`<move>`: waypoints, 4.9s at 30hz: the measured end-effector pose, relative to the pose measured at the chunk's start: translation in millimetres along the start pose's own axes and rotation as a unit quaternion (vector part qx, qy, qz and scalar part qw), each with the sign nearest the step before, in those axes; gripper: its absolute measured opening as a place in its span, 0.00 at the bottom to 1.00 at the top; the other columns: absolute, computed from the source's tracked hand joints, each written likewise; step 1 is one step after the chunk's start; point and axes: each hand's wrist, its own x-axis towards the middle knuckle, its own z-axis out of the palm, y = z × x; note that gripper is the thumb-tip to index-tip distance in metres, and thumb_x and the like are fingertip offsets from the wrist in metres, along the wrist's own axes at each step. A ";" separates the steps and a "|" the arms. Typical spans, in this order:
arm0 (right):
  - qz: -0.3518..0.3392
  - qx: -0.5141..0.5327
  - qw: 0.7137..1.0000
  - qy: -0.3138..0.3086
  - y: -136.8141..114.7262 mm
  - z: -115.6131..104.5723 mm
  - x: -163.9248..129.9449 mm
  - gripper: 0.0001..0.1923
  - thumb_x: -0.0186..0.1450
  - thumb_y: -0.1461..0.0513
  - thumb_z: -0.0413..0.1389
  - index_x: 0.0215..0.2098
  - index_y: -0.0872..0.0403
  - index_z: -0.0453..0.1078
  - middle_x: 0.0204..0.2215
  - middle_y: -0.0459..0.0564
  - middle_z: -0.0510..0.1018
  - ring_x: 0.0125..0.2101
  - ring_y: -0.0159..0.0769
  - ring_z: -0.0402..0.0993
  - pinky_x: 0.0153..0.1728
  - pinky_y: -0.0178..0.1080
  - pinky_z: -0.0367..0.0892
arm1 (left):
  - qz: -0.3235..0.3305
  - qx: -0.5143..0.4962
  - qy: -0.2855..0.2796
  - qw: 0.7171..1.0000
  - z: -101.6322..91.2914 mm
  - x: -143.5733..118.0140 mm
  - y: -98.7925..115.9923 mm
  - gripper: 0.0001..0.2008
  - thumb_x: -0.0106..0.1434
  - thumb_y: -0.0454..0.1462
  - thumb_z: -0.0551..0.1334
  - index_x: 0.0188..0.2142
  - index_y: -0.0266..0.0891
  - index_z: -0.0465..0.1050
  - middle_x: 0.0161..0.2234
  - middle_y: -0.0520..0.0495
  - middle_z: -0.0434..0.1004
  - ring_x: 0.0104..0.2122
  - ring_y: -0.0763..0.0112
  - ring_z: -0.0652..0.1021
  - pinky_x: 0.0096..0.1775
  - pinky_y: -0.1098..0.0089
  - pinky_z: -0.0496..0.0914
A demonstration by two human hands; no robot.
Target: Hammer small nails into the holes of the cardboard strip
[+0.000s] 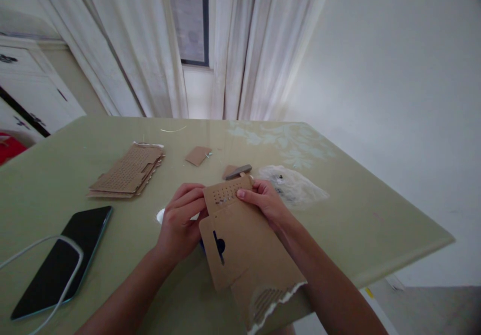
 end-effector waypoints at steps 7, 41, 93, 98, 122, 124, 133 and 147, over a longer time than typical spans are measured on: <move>-0.024 0.026 0.999 0.016 2.2 -6.7 6.3 0.22 0.52 0.52 0.80 0.37 0.56 0.84 0.30 0.51 0.87 0.26 0.38 0.83 0.31 0.37 0.77 | -0.099 -0.036 -0.030 0.994 2.6 -5.8 -9.8 0.17 0.67 0.31 0.67 0.54 0.45 0.83 0.50 0.44 0.85 0.47 0.60 0.80 0.46 0.63 0.75; -0.075 -0.112 0.991 0.020 4.2 -11.4 2.1 0.21 0.60 0.46 0.75 0.30 0.55 0.83 0.25 0.47 0.81 0.21 0.30 0.72 0.21 0.32 0.63 | 0.045 0.066 0.046 0.996 -1.4 -0.5 4.8 0.06 0.69 0.28 0.71 0.42 0.41 0.82 0.41 0.49 0.90 0.42 0.67 0.87 0.47 0.65 0.78; -0.044 -0.040 0.996 0.070 -3.0 -12.0 12.7 0.23 0.49 0.46 0.78 0.25 0.54 0.80 0.21 0.47 0.80 0.19 0.33 0.73 0.23 0.36 0.66 | -0.423 0.352 -0.213 0.807 -27.1 -9.6 -76.9 0.17 0.72 0.47 0.55 0.43 0.42 0.79 0.42 0.36 0.87 0.44 0.40 0.84 0.41 0.53 0.74; -0.041 -0.031 0.996 0.068 -4.3 -11.3 11.8 0.23 0.48 0.46 0.79 0.26 0.55 0.81 0.22 0.48 0.81 0.20 0.33 0.74 0.23 0.35 0.68 | -0.398 0.375 -0.212 0.810 -28.4 -11.4 -80.1 0.17 0.73 0.47 0.54 0.43 0.41 0.77 0.45 0.34 0.86 0.46 0.41 0.83 0.43 0.52 0.74; -0.043 -0.013 0.996 0.072 -6.6 -12.8 11.1 0.25 0.46 0.47 0.80 0.28 0.56 0.83 0.23 0.50 0.84 0.21 0.33 0.77 0.23 0.34 0.70 | -0.435 0.391 -0.241 0.774 -31.9 -6.9 -73.3 0.17 0.75 0.47 0.56 0.49 0.40 0.78 0.50 0.38 0.86 0.51 0.43 0.83 0.48 0.52 0.75; -0.045 -0.007 0.997 0.066 -6.4 -12.3 10.1 0.25 0.46 0.47 0.81 0.29 0.56 0.84 0.25 0.50 0.85 0.21 0.34 0.79 0.23 0.34 0.71 | -0.432 0.392 -0.237 0.777 -31.9 -8.2 -74.0 0.17 0.75 0.47 0.56 0.50 0.40 0.77 0.50 0.38 0.86 0.52 0.43 0.83 0.48 0.53 0.75; -0.042 0.023 0.998 0.050 -5.1 -14.9 8.7 0.22 0.47 0.51 0.81 0.29 0.56 0.83 0.26 0.52 0.86 0.22 0.36 0.81 0.23 0.34 0.73 | -0.424 0.392 -0.233 0.782 -32.8 -9.0 -74.5 0.19 0.75 0.47 0.56 0.53 0.38 0.77 0.52 0.37 0.85 0.52 0.43 0.83 0.50 0.51 0.75; -0.048 0.003 0.998 0.050 -2.7 -17.7 8.7 0.22 0.51 0.50 0.80 0.34 0.56 0.85 0.28 0.54 0.87 0.24 0.38 0.82 0.26 0.35 0.75 | -0.401 0.378 -0.251 0.796 -32.2 -13.2 -83.0 0.21 0.77 0.44 0.53 0.59 0.41 0.77 0.52 0.36 0.83 0.53 0.44 0.83 0.52 0.52 0.76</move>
